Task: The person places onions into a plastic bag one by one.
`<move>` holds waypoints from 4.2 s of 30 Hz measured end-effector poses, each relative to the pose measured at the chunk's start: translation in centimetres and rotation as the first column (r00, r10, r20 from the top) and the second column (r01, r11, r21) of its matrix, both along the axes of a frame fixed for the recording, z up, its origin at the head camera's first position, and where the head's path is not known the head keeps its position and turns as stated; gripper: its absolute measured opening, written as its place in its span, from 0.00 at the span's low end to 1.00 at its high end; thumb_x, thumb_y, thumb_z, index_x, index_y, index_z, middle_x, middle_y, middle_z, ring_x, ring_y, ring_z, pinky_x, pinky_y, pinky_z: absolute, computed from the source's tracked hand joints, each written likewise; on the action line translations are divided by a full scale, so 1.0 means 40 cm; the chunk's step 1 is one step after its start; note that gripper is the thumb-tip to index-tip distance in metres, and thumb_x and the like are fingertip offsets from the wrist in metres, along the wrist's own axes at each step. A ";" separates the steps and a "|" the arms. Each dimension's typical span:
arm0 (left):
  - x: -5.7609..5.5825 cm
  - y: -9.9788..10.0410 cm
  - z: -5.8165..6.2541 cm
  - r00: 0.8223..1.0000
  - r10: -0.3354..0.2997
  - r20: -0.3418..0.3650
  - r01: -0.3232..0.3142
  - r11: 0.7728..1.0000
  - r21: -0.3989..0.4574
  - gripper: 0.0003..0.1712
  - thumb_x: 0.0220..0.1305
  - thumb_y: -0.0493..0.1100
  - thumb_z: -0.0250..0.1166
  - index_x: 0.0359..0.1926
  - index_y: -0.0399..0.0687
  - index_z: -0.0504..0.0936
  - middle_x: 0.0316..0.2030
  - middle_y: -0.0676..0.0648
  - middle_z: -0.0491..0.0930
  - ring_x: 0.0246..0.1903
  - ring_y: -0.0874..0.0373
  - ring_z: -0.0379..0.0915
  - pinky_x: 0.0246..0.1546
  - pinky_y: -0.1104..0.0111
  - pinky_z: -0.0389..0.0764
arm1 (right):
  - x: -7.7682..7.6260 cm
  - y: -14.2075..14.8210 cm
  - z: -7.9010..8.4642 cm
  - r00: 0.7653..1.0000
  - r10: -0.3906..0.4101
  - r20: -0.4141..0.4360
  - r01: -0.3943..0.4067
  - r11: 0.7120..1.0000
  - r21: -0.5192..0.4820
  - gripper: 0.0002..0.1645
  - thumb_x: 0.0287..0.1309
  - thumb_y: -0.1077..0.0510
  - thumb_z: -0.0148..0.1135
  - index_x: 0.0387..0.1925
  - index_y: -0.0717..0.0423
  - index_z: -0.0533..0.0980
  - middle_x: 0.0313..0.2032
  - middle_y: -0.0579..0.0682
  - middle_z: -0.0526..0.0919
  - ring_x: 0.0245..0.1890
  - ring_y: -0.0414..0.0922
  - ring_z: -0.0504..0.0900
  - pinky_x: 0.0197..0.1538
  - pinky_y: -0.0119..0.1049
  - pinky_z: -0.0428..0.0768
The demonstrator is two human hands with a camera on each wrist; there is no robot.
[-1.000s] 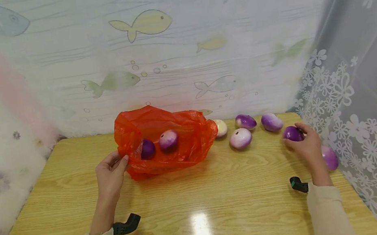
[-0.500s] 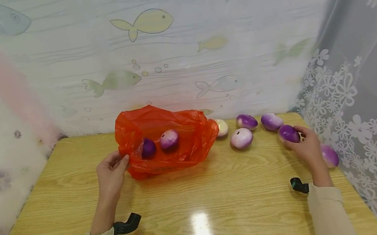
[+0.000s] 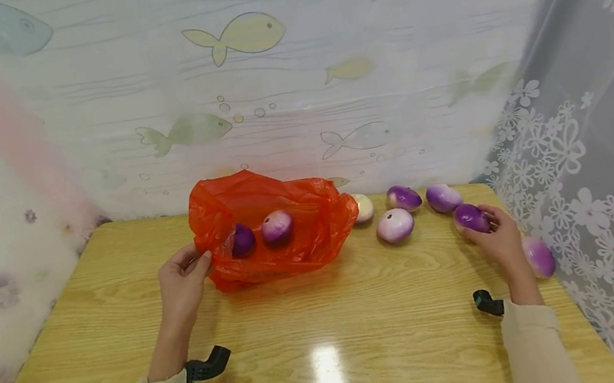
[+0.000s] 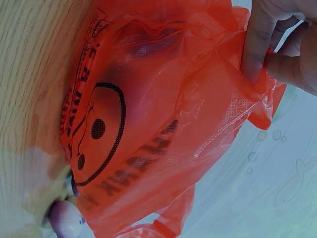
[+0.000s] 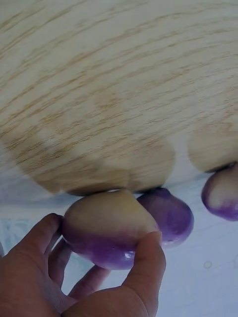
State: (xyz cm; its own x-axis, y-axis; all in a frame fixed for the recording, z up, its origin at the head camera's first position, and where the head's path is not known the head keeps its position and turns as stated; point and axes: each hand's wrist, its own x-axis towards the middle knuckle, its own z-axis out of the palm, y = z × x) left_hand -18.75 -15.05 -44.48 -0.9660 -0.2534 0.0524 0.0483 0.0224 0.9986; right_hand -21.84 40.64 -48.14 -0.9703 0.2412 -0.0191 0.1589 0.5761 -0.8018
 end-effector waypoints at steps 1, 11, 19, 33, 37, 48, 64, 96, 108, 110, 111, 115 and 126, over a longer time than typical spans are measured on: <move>0.000 0.000 0.001 1.000 0.000 -0.001 0.000 1.000 0.001 0.16 0.72 0.30 0.59 0.59 0.30 0.78 0.50 0.36 0.77 0.40 0.69 0.82 0.43 0.77 0.84 | 0.001 0.000 0.000 1.000 -0.002 -0.002 0.002 1.000 -0.004 0.48 0.66 0.50 0.66 0.76 0.66 0.55 0.71 0.77 0.59 0.69 0.73 0.63 0.42 0.15 0.69; 0.000 0.001 0.003 1.000 0.001 -0.015 -0.001 1.000 0.002 0.16 0.72 0.29 0.59 0.58 0.29 0.78 0.50 0.35 0.78 0.40 0.69 0.82 0.42 0.77 0.85 | 0.007 0.002 0.004 0.996 -0.018 0.090 0.017 1.000 0.004 0.56 0.68 0.43 0.62 0.77 0.72 0.45 0.73 0.78 0.53 0.72 0.71 0.59 0.72 0.60 0.64; 0.000 0.003 0.002 1.000 0.003 -0.019 -0.003 1.000 -0.003 0.17 0.72 0.29 0.59 0.59 0.28 0.78 0.51 0.33 0.78 0.40 0.69 0.82 0.42 0.77 0.84 | 0.002 0.006 -0.005 0.990 -0.003 0.137 0.001 1.000 0.016 0.59 0.68 0.37 0.60 0.76 0.73 0.45 0.72 0.78 0.56 0.71 0.70 0.60 0.71 0.64 0.63; 0.002 0.005 0.008 1.000 -0.012 -0.006 0.012 1.000 0.008 0.17 0.72 0.30 0.59 0.59 0.27 0.77 0.52 0.31 0.76 0.39 0.72 0.81 0.42 0.79 0.84 | 0.017 -0.001 -0.009 0.994 -0.063 0.085 0.066 0.997 -0.028 0.59 0.62 0.40 0.69 0.78 0.67 0.50 0.72 0.74 0.58 0.69 0.68 0.65 0.42 0.18 0.70; 0.002 0.005 0.008 1.000 -0.013 0.003 0.013 1.000 0.010 0.17 0.72 0.31 0.59 0.59 0.28 0.77 0.52 0.32 0.77 0.39 0.71 0.82 0.42 0.78 0.84 | 0.023 -0.007 -0.013 0.997 -0.066 0.038 0.068 0.997 -0.049 0.57 0.62 0.44 0.70 0.78 0.66 0.51 0.72 0.74 0.60 0.68 0.68 0.66 0.37 0.12 0.69; 0.000 0.006 0.003 1.000 -0.014 -0.001 0.014 1.000 0.006 0.16 0.72 0.30 0.59 0.58 0.28 0.78 0.51 0.34 0.77 0.40 0.69 0.82 0.42 0.77 0.84 | 0.031 -0.067 0.005 0.992 -0.076 -0.099 0.069 0.995 -0.069 0.54 0.59 0.51 0.74 0.77 0.63 0.55 0.70 0.68 0.64 0.66 0.65 0.69 0.43 0.10 0.71; -0.001 -0.001 0.002 1.000 -0.019 -0.009 0.019 1.000 -0.006 0.17 0.72 0.30 0.59 0.59 0.29 0.78 0.52 0.33 0.77 0.41 0.69 0.82 0.43 0.77 0.84 | 0.047 -0.266 0.063 0.911 0.044 -0.409 -0.180 0.936 -0.301 0.48 0.48 0.77 0.73 0.71 0.67 0.64 0.64 0.50 0.70 0.55 0.32 0.76 0.51 0.17 0.78; 0.000 0.002 0.002 1.000 -0.014 -0.018 0.014 1.000 0.008 0.16 0.72 0.30 0.59 0.58 0.27 0.78 0.51 0.30 0.77 0.39 0.72 0.82 0.41 0.78 0.84 | 0.064 -0.643 0.118 0.758 0.332 -0.561 -0.533 0.811 -0.240 0.51 0.41 0.73 0.81 0.69 0.58 0.69 0.65 0.54 0.73 0.61 0.47 0.74 0.61 0.30 0.79; 0.000 -0.001 0.002 1.000 -0.012 -0.016 0.011 1.000 -0.016 0.17 0.72 0.31 0.59 0.59 0.28 0.78 0.51 0.32 0.78 0.41 0.69 0.82 0.42 0.78 0.84 | 0.061 -0.700 0.164 0.707 0.300 -0.640 -0.566 0.782 -0.260 0.50 0.41 0.76 0.79 0.68 0.58 0.70 0.65 0.54 0.74 0.63 0.49 0.75 0.64 0.36 0.78; 0.000 0.000 0.004 1.000 -0.015 -0.015 0.015 1.000 -0.013 0.17 0.72 0.31 0.59 0.59 0.28 0.78 0.51 0.32 0.78 0.41 0.69 0.82 0.42 0.78 0.84 | 0.060 -0.705 0.170 0.703 0.294 -0.648 -0.568 0.780 -0.262 0.50 0.41 0.76 0.79 0.68 0.58 0.70 0.65 0.54 0.74 0.63 0.49 0.75 0.65 0.36 0.78; 0.000 0.001 0.004 1.000 -0.016 -0.014 0.016 1.000 -0.012 0.17 0.72 0.31 0.59 0.59 0.28 0.78 0.51 0.32 0.78 0.41 0.69 0.82 0.42 0.78 0.84 | 0.059 -0.709 0.174 0.700 0.291 -0.652 -0.569 0.779 -0.264 0.50 0.41 0.76 0.79 0.68 0.58 0.70 0.65 0.54 0.74 0.63 0.49 0.75 0.65 0.37 0.78; 0.002 0.003 0.006 1.000 -0.025 -0.007 0.025 1.000 -0.001 0.17 0.72 0.31 0.59 0.58 0.29 0.78 0.52 0.31 0.77 0.39 0.72 0.82 0.42 0.78 0.84 | 0.050 -0.729 0.187 0.712 0.289 -0.640 -0.567 0.775 -0.280 0.50 0.42 0.75 0.79 0.69 0.57 0.70 0.65 0.53 0.74 0.63 0.49 0.75 0.65 0.37 0.78; -0.001 0.004 0.001 1.000 -0.021 -0.009 0.021 1.000 -0.008 0.16 0.72 0.31 0.59 0.58 0.29 0.78 0.51 0.32 0.78 0.40 0.71 0.82 0.42 0.78 0.84 | -0.042 -0.814 0.164 0.860 0.327 -0.392 -0.432 0.876 -0.216 0.47 0.50 0.55 0.81 0.70 0.52 0.68 0.64 0.51 0.72 0.62 0.50 0.75 0.64 0.48 0.79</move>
State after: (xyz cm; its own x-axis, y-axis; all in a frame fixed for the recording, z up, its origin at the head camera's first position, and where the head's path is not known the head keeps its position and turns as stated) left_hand -18.78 -14.91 -44.44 -0.9706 -0.2321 0.0631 0.0579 0.0294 0.9979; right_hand -23.52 8.08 -41.58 -0.9436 -0.1129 0.3113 -0.3307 0.2723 -0.9036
